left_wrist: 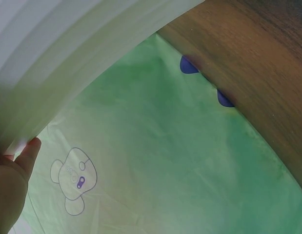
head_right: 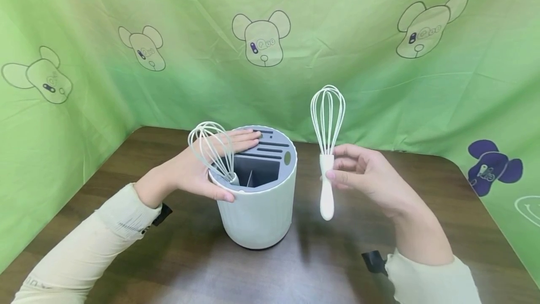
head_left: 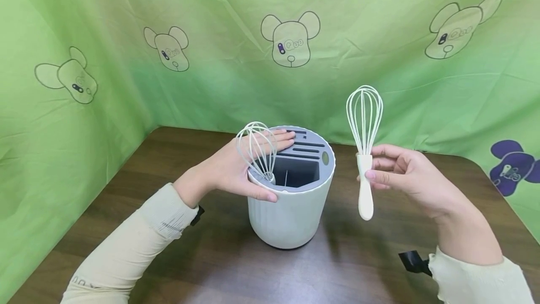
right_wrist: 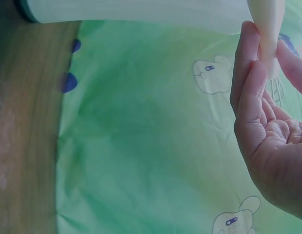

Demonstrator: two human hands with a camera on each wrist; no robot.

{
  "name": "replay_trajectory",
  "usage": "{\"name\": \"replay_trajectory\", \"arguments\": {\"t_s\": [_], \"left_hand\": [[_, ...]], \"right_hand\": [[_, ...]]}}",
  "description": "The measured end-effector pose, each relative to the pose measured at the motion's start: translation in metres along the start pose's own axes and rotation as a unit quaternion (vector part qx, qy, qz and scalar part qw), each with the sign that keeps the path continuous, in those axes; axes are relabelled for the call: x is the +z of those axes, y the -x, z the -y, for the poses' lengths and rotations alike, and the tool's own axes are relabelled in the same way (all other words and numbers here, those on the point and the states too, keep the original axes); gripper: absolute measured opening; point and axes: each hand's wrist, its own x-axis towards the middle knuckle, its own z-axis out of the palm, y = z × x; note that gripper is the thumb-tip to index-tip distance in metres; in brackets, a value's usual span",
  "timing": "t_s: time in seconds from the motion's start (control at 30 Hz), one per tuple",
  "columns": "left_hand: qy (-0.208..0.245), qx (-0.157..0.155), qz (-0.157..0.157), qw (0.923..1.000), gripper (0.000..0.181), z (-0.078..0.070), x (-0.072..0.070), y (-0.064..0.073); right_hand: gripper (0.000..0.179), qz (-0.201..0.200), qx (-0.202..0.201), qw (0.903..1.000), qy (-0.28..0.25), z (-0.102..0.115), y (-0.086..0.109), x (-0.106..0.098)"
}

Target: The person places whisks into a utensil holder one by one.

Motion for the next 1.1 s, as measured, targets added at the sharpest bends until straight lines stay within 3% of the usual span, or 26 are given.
{"name": "replay_trajectory", "arguments": {"t_s": [0.3,1.1], "left_hand": [[-0.007,0.000,-0.002,1.0000,0.103,0.001,-0.003,-0.001],[-0.003,0.000,-0.003,1.0000,0.103,0.001,0.000,-0.001]], "right_hand": [[0.045,0.031,-0.036,0.9981,-0.038,0.018,-0.012,0.002],[0.043,0.044,-0.080,0.9941,-0.059,0.044,-0.029,0.018]]}}
